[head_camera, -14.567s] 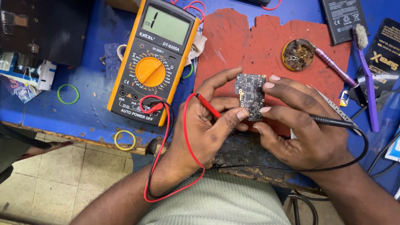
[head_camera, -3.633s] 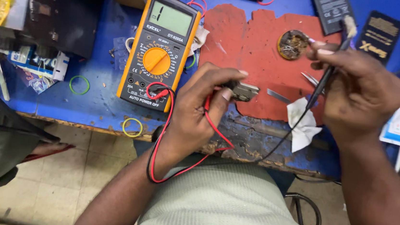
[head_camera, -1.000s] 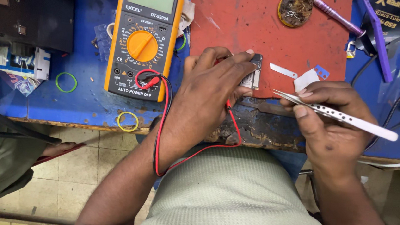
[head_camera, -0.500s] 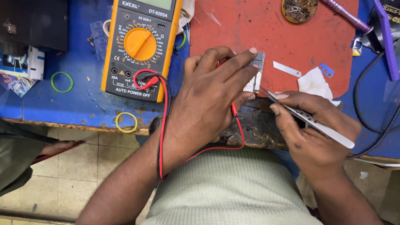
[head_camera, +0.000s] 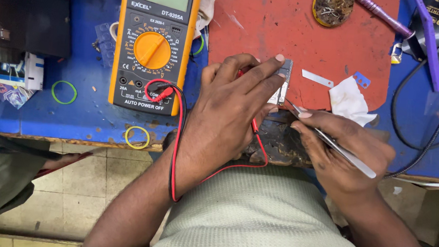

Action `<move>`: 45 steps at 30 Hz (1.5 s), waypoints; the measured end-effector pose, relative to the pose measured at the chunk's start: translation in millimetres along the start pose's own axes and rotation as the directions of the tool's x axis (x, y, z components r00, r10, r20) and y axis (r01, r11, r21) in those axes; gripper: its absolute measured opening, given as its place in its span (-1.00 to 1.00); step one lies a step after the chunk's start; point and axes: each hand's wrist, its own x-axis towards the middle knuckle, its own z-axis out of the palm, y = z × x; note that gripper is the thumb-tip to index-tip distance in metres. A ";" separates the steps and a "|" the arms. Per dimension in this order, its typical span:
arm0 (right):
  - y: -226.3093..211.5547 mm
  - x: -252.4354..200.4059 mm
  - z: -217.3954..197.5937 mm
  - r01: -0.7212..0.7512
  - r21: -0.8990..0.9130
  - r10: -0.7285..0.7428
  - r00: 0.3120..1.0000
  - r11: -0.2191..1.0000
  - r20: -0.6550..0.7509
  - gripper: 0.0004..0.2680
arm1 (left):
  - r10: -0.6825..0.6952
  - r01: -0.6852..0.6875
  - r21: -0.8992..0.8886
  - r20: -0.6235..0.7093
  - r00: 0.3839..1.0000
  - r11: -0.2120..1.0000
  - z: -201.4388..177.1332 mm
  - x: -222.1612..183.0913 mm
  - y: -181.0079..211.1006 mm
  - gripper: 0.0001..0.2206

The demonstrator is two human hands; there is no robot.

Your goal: The person tests components on a circuit board with multimeter probes and uses tweezers to manipulate small components on the board surface.

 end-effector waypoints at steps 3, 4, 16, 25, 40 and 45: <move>-3.3 2.4 0.5 -0.025 0.049 0.025 1.000 0.998 0.009 -0.83 | -0.008 0.008 -0.015 -0.002 1.000 1.000 0.4 0.4 -0.8 -0.58; -4.8 2.9 0.0 0.031 -0.030 -0.031 0.999 0.999 0.011 -0.83 | -0.011 0.011 -0.020 -0.005 1.000 1.000 0.3 0.4 -1.3 -0.58; -11.8 15.5 -8.9 -0.023 -0.047 0.029 0.992 0.999 0.122 -0.83 | -0.023 0.021 -0.087 -0.020 1.000 0.996 -0.5 -0.1 -4.7 -0.63; -10.5 13.6 3.3 0.399 -0.210 -0.360 0.911 0.893 0.202 -0.76 | -0.030 0.028 -0.092 -0.017 0.999 0.995 0.4 0.4 -6.7 -0.62; -9.5 9.0 4.8 0.510 -0.310 -0.461 0.860 0.803 0.220 -0.76 | 0.010 -0.011 -0.039 -0.039 0.999 0.999 2.6 -2.8 -6.5 -0.64; -14.9 5.7 -3.0 0.373 -0.235 -0.330 0.922 0.898 0.201 -0.73 | 0.016 -0.018 -0.048 -0.057 0.998 0.999 5.3 -2.8 -8.6 -0.63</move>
